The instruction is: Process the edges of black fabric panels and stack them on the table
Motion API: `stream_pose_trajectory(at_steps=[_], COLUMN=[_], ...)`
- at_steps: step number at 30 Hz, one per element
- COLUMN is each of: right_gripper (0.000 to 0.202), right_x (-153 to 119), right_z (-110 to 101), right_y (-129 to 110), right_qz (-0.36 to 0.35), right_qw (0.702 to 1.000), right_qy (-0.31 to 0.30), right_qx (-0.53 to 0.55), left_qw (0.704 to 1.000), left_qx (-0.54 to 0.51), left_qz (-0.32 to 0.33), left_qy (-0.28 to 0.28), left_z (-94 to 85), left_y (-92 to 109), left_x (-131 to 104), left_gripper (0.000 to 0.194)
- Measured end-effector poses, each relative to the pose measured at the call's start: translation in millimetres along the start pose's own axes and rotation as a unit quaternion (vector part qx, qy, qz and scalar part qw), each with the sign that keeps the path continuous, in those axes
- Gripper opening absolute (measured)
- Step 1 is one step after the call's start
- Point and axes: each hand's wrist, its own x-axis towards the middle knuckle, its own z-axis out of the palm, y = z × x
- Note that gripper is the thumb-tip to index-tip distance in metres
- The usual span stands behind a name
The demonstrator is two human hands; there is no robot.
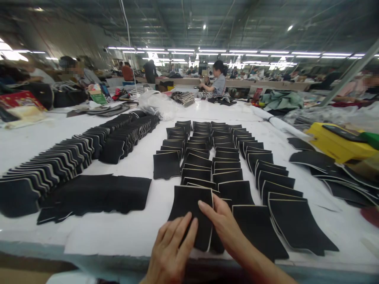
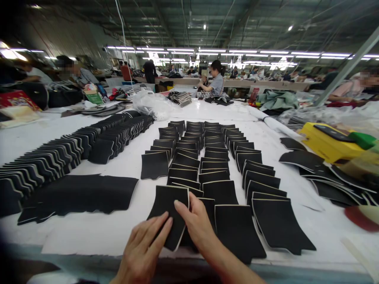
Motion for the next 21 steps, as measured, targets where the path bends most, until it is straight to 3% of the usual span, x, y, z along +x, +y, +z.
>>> stream_pose_trajectory(at_steps=[2,3,5,7,10,11,13,16,21], right_gripper=[0.032,0.031,0.032,0.034,0.031,0.030,0.028,0.026,0.027], right_x=[-7,-12,-27,-41,-55,-57,-57,-56,-54], right_z=[-3,-4,-6,-4,-1,0,1,2,5], right_y=[4,7,14,21,27,28,30,30,26], right_qz=[-0.004,0.010,0.050,0.081,0.103,0.109,0.118,0.130,0.132], right_qw=[0.999,0.999,0.995,0.989,0.981,0.977,0.970,0.968,0.972], right_qy=[0.006,-0.011,-0.067,-0.110,-0.144,-0.158,-0.185,-0.191,-0.177], right_qx=[-0.036,-0.049,-0.057,-0.056,-0.078,-0.091,-0.109,-0.098,-0.078], left_qw=[0.998,0.995,0.976,0.922,0.781,0.739,0.691,0.661,0.640], left_qx=[-0.063,-0.093,-0.145,-0.201,-0.359,-0.400,-0.442,-0.467,-0.505], left_qz=[0.012,-0.019,-0.159,-0.323,-0.451,-0.466,-0.473,-0.461,-0.441], left_qy=[-0.002,-0.002,-0.013,-0.076,-0.239,-0.278,-0.321,-0.365,-0.374], left_z=[-8.2,-14.3,-28.6,-40.6,-45.6,-44.2,-40.0,-37.5,-43.7], left_y=[7,6,-1,-9,-19,-21,-25,-29,-36], left_x=[-11,-13,-11,-2,13,16,18,16,17], left_gripper=[0.037,0.037,0.033,0.027,0.023,0.024,0.023,0.021,0.026])
